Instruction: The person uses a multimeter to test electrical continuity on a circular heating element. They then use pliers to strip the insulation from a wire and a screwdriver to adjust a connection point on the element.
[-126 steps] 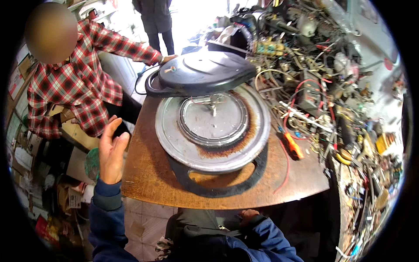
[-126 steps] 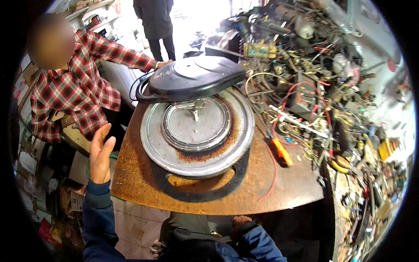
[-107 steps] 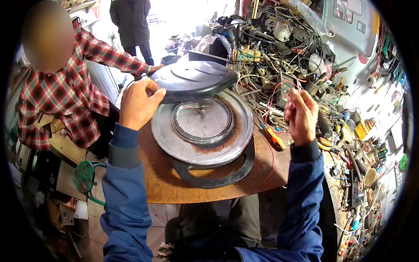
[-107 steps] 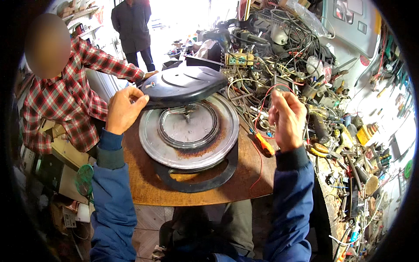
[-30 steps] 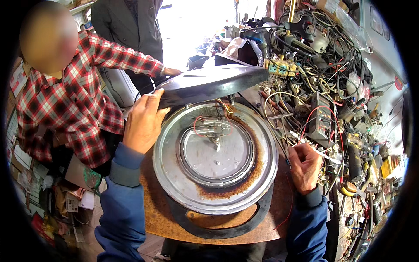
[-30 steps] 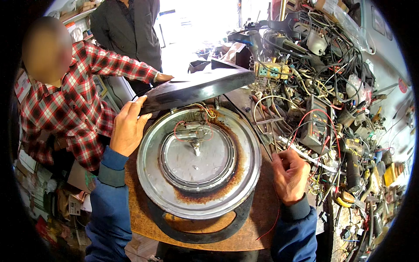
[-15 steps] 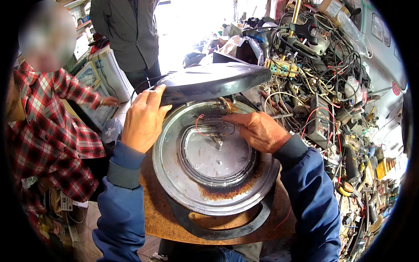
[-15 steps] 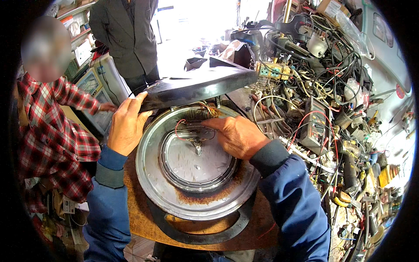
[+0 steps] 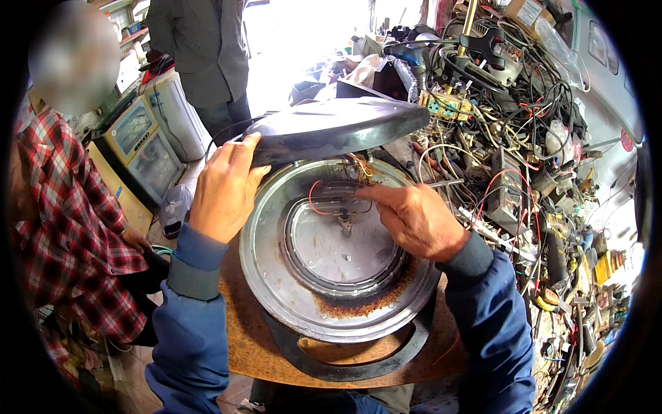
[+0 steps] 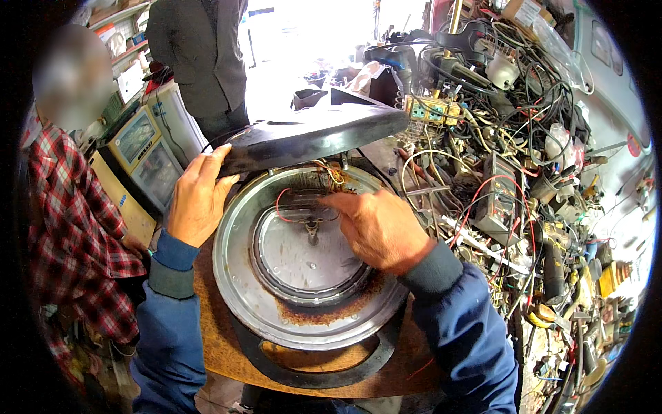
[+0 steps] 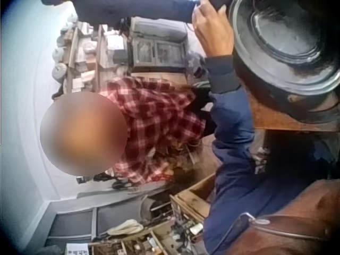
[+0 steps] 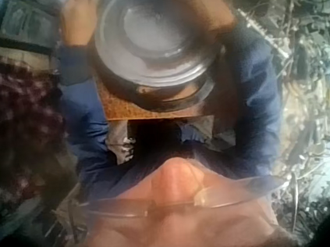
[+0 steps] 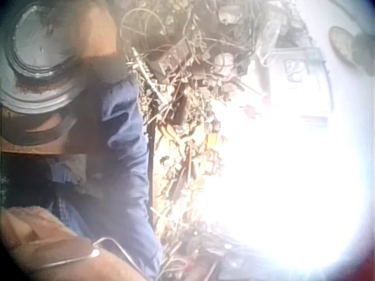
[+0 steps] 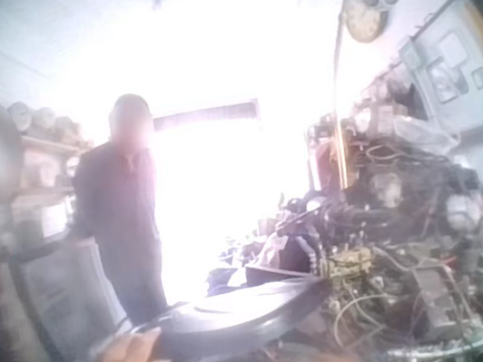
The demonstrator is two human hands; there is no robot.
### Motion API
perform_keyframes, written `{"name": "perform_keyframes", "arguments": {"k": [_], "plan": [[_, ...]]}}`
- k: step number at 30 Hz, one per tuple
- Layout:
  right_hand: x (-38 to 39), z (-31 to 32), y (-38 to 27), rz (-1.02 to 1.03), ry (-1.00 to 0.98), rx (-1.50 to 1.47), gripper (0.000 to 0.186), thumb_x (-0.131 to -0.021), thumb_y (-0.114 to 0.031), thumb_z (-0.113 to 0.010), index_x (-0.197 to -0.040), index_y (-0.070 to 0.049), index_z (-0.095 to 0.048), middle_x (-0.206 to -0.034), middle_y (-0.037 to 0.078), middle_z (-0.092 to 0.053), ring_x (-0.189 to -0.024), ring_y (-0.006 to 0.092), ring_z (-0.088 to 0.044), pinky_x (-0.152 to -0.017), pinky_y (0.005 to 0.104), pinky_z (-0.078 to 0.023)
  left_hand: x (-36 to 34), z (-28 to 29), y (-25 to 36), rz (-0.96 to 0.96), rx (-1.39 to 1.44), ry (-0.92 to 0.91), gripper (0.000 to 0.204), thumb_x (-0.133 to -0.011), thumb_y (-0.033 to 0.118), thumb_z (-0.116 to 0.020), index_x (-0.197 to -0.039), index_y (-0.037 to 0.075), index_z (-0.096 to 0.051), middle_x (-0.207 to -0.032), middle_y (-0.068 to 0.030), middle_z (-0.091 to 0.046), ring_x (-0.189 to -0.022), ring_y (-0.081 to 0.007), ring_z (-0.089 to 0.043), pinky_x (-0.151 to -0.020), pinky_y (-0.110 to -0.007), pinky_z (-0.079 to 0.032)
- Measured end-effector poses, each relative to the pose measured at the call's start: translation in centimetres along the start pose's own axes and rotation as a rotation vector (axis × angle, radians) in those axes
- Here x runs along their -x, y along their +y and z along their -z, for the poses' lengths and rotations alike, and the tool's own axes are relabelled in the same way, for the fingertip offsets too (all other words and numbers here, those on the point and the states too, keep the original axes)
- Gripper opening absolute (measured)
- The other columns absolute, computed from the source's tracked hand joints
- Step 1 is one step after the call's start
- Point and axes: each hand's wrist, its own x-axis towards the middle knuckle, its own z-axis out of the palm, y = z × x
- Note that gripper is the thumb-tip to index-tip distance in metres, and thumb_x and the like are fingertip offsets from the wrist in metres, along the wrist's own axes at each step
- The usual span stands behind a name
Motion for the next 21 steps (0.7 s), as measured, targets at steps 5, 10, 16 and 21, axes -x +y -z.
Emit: {"name": "perform_keyframes", "arguments": {"k": [5,10,16,21], "plan": [[1.5,-0.6,-0.7,-0.064,-0.047,0.110,0.037,-0.093,-0.004,-0.061,-0.127,-0.006,-0.075,-0.090,0.026,-0.074,-0.082,0.0438,-0.074,-0.074,0.0485,-0.058,0.2,-0.1,0.2,-0.011,-0.008,0.013,0.049,-0.094,0.004,-0.075,-0.141,-0.001,-0.060,-0.119,-0.0266,-0.068,-0.107,-0.0469,-0.067,-0.092,-0.050,-0.055],[2.4,-0.5,-0.2,-0.047,0.128,-0.021,0.029,-0.093,-0.012,-0.065,-0.120,-0.008,-0.076,-0.086,0.024,-0.073,-0.080,0.0445,-0.073,-0.073,0.0521,-0.058,0.0,-0.3,0.3,0.010,0.001,0.010,0.049,-0.093,0.003,-0.076,-0.140,-0.001,-0.061,-0.119,-0.0258,-0.068,-0.108,-0.0464,-0.067,-0.092,-0.050,-0.055],[1.2,-2.4,0.9,-0.057,0.150,-0.031,0.021,-0.093,-0.020,-0.071,-0.109,-0.010,-0.078,-0.089,0.022,-0.075,-0.086,0.0445,-0.072,-0.076,0.0538,-0.057,0.2,-0.4,0.1,0.016,0.005,0.003,0.050,-0.092,0.003,-0.077,-0.140,0.000,-0.061,-0.119,-0.0254,-0.068,-0.109,-0.0461,-0.068,-0.093,-0.049,-0.056],[1.0,-3.2,1.1,-0.025,0.180,-0.030,0.017,-0.093,-0.021,-0.071,-0.105,-0.010,-0.078,-0.091,0.019,-0.075,-0.086,0.0435,-0.072,-0.077,0.0521,-0.057,0.3,-0.2,0.6,0.003,-0.027,-0.021,0.051,-0.092,0.003,-0.077,-0.140,0.000,-0.061,-0.122,-0.0256,-0.068,-0.110,-0.0466,-0.067,-0.094,-0.049,-0.056]]}}
